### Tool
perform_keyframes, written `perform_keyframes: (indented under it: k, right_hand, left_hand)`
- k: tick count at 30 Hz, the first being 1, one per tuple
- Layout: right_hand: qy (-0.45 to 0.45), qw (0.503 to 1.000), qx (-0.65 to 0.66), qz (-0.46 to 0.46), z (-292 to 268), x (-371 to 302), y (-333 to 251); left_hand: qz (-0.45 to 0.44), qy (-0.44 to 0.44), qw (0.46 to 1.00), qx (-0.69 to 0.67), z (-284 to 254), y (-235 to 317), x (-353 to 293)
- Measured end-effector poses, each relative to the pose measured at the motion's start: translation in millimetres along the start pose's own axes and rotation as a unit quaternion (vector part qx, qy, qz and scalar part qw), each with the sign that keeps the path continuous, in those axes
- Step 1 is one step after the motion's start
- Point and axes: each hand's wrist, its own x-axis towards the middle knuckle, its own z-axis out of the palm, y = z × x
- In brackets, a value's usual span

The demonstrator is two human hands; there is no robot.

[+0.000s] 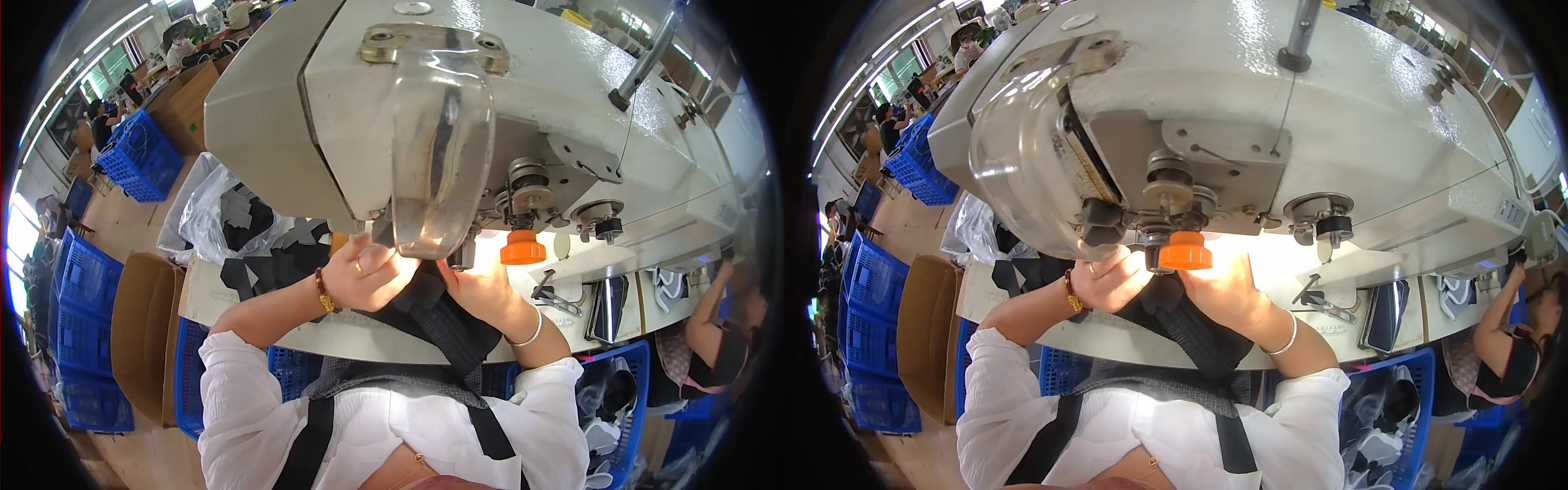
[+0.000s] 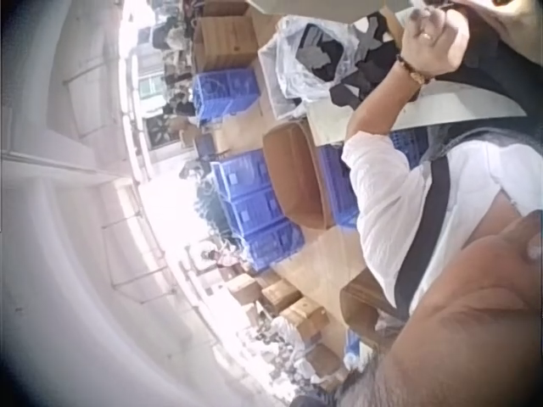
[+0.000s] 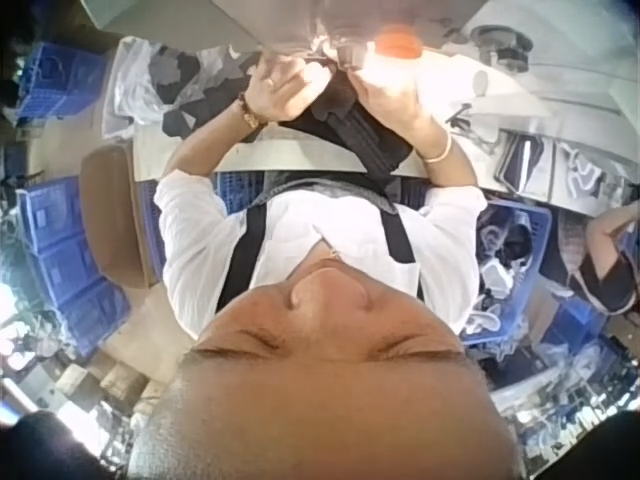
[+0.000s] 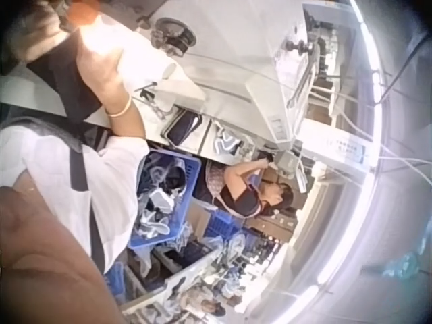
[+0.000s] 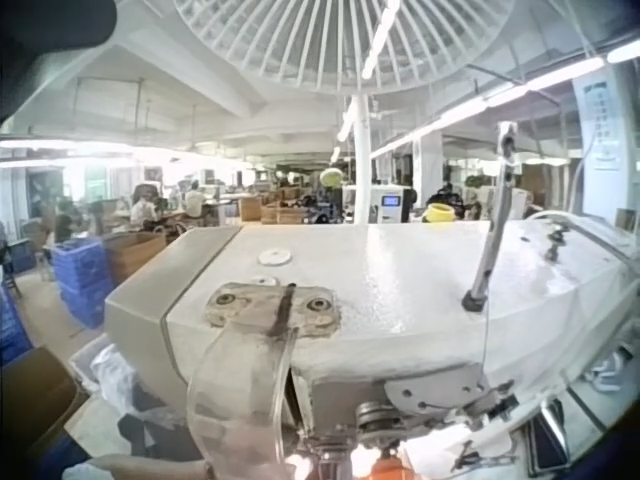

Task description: The worker is using an industrial sewing machine to stitch together components of a shoe upper.

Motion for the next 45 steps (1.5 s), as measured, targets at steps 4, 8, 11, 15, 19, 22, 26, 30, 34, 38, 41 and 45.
perform_keyframes:
  k: [4, 8, 11, 15, 19, 22, 26, 30, 34, 38, 41, 45]
  right_hand:
    - [-0.070, 0.997, 0.024, 0.019, -1, -3, -1]
    - [-0.052, 0.998, 0.019, 0.022, -1, -3, -1]
    - [-0.026, 0.999, 0.035, 0.017, 0, -3, 0]
    - [-0.040, 0.998, 0.028, 0.028, 3, -10, -1]
    - [-0.062, 0.997, -0.003, 0.039, 7, -21, 0]
    - [-0.058, 0.998, -0.021, 0.018, 9, -25, 0]
    - [-0.085, 0.995, -0.045, 0.008, 10, -31, -2]
    - [-0.150, 0.987, -0.010, 0.051, 11, -41, 2]
    - [-0.090, 0.996, -0.028, -0.005, 16, -48, 6]
    - [-0.102, 0.995, -0.013, 0.000, 12, -43, 4]
    - [-0.109, 0.982, 0.135, 0.075, 5, -36, 4]
    - [-0.086, 0.996, 0.017, 0.027, 3, -31, 2]
  left_hand:
    - [-0.007, -0.004, 1.000, -0.008, 4, -4, -10]
    - [0.010, 0.000, 0.996, -0.091, 10, -16, -15]
    - [-0.032, 0.014, 0.996, -0.083, 16, -12, -20]
    - [-0.090, 0.002, 0.990, -0.109, 30, -5, -29]
    - [-0.091, -0.010, 0.988, -0.125, 25, -7, -30]
    - [-0.054, 0.083, 0.987, -0.128, 15, -16, -17]
    - [-0.026, 0.157, 0.966, -0.206, 0, -19, 0]
    - [-0.008, 0.136, 0.968, -0.210, 3, -17, 4]
    - [-0.010, 0.148, 0.970, -0.192, 20, -12, -5]
    - [-0.045, 0.110, 0.975, -0.189, 28, -7, -16]
    - [-0.092, 0.055, 0.985, -0.134, 27, -2, -21]
    - [-0.099, 0.084, 0.985, -0.115, 26, 2, -23]
